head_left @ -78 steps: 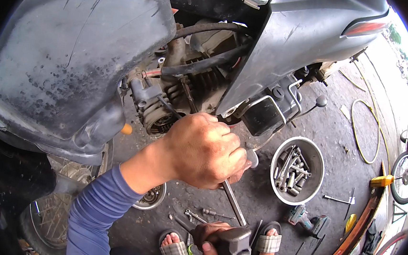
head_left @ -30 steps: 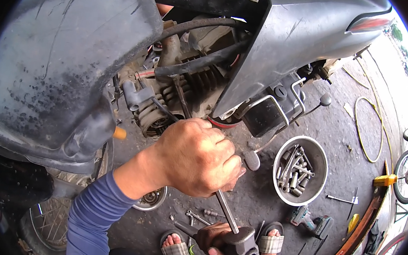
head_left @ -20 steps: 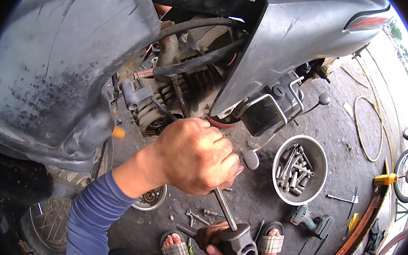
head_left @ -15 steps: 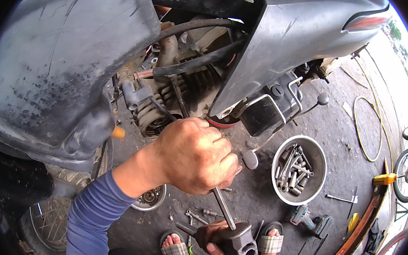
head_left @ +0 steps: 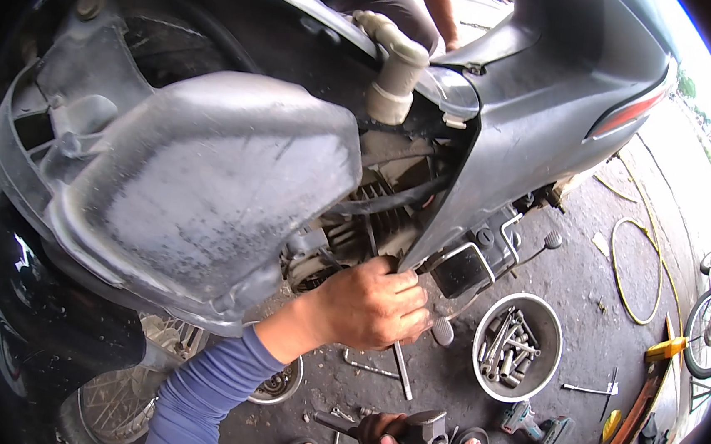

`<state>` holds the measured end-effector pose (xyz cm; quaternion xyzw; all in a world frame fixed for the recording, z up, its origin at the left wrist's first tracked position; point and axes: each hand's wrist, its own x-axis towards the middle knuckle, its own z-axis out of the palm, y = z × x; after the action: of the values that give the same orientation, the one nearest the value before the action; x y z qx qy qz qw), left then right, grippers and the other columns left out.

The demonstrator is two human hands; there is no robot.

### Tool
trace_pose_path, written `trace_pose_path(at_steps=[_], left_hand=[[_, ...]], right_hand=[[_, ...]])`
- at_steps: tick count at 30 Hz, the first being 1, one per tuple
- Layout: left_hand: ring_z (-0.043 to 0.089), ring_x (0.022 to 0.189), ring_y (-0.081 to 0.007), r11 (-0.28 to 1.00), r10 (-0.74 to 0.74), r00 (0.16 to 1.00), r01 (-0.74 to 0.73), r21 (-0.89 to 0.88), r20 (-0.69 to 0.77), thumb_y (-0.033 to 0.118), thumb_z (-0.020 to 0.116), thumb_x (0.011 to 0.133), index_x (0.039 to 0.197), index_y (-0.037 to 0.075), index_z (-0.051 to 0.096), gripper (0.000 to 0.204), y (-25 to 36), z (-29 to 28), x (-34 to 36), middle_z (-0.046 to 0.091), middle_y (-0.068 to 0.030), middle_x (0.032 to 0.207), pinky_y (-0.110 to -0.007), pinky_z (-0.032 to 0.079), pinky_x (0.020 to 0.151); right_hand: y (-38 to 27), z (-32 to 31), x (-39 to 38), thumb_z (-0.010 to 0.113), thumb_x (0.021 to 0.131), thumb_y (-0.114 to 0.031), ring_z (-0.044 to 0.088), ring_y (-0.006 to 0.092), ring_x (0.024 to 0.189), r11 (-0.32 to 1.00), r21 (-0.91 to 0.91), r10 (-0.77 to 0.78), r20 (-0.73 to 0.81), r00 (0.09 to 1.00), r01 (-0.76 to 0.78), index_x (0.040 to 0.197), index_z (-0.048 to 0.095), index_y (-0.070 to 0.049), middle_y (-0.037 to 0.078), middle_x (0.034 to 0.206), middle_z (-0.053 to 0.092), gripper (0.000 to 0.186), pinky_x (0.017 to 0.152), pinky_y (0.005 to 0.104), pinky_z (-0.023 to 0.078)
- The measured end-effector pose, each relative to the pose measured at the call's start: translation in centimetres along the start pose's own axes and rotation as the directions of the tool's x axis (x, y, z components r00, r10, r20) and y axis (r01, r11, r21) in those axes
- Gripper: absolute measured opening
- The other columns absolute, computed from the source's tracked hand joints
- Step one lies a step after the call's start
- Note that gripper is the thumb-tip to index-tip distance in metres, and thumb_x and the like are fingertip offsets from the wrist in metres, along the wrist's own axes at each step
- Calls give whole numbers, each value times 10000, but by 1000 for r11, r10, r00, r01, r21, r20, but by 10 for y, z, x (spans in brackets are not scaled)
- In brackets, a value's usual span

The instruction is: Repairing a motorcycle engine by using a hammer and a rod to tap a part into place.

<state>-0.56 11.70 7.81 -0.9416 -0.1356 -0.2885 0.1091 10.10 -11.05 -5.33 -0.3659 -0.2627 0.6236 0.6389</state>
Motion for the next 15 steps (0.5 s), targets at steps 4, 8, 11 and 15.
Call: trace_pose_path(at_steps=[4, 8, 11, 15], left_hand=[[542, 747, -145, 999, -12, 999, 10, -36, -50, 265, 673, 793, 643, 130, 522, 252, -2, 7, -17, 494, 12, 683, -311, 422, 667], [531, 733, -147, 999, -18, 998, 16, -38, -65, 242, 671, 797, 634, 118, 516, 256, -3, 0, -21, 493, 9, 683, -319, 424, 718], [524, 722, -147, 999, -30, 997, 28, -22, -78, 244, 667, 801, 637, 117, 518, 256, -2, -1, -20, 492, 8, 682, -314, 426, 721], [526, 734, -142, 1000, -25, 992, 23, -21, -126, 229, 665, 798, 616, 116, 512, 262, -4, 8, -28, 493, 9, 672, -310, 425, 722]], right_hand=[[3, -9, 11, 584, 880, -235, 425, 199, 607, 995, -90, -32, 94, 995, 41, 778, 475, -58, 74, 684, 438, 231, 565, 349, 356], [16, -18, 13, 567, 853, -227, 427, 226, 676, 878, -415, -139, 259, 956, 240, 818, 491, -57, 85, 743, 440, 190, 615, 366, 358], [25, -27, 17, 555, 832, -222, 428, 246, 728, 695, -602, -175, 388, 905, 392, 848, 503, -56, 94, 788, 441, 174, 652, 379, 359], [44, -40, 16, 538, 805, -214, 430, 273, 798, 368, -754, -149, 530, 835, 544, 889, 518, -55, 106, 847, 443, 181, 702, 396, 361]])
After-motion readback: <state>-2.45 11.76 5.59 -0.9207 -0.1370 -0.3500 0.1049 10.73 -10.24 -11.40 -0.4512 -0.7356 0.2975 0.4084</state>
